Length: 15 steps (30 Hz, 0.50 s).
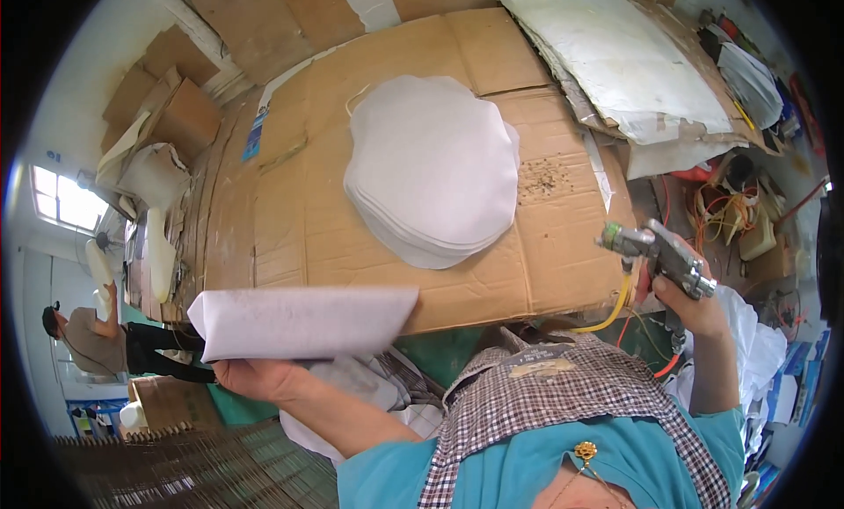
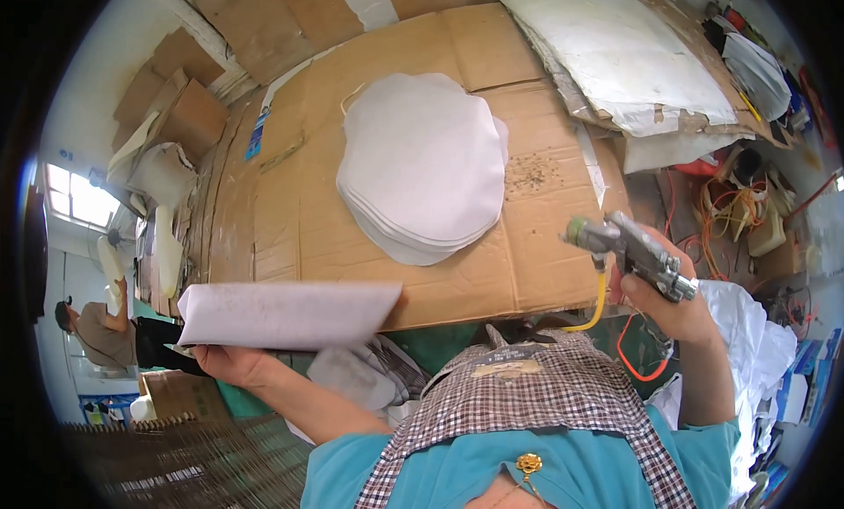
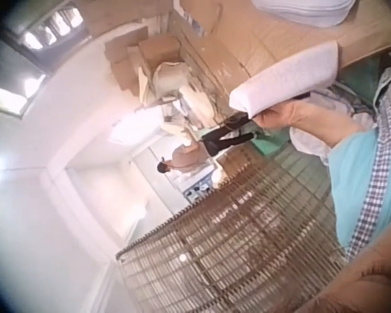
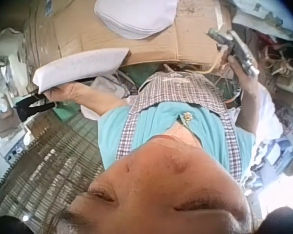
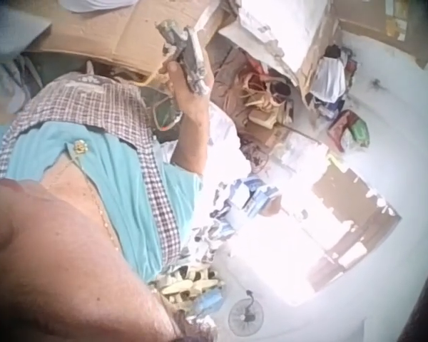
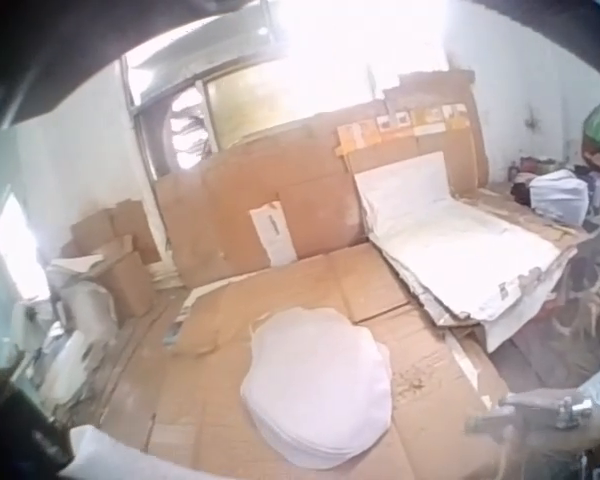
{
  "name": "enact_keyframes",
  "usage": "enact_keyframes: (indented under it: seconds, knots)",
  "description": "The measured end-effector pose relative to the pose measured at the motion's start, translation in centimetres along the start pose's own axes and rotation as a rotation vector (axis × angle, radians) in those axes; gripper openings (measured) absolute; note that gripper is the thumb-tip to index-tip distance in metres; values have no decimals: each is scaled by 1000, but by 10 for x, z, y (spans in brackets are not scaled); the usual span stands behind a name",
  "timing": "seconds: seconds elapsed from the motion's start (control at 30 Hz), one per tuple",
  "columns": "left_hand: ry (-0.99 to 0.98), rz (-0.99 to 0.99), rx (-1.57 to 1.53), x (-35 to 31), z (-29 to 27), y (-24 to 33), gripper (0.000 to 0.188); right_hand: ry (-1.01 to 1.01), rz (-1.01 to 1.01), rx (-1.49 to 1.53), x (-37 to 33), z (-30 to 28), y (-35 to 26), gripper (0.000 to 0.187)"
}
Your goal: Applying spray glue to fabric and padding components for assembly in a manufacturing setting.
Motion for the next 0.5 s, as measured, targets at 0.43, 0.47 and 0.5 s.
enact_keyframes:
  seconds: [0.43,0.47,0.5]
  knots:
    - [746,580,968,-57,46,37,44,143,4,-119,-37,-15,-8,51]
    - [741,589,998,-58,45,38,44,89,17,-96,-42,-13,-8,55]
    - [735,599,1028,-59,44,39,44,41,29,-38,-43,-11,-8,57]
Point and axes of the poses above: each hand's wrist, its own x-axis towards the middle knuckle, its own z-axis out of the palm, y = z × x, the point moved 1 cm from there along x, towards the middle knuckle, and after that the axes turned 2 degrees about z, right-handed, at the moved point
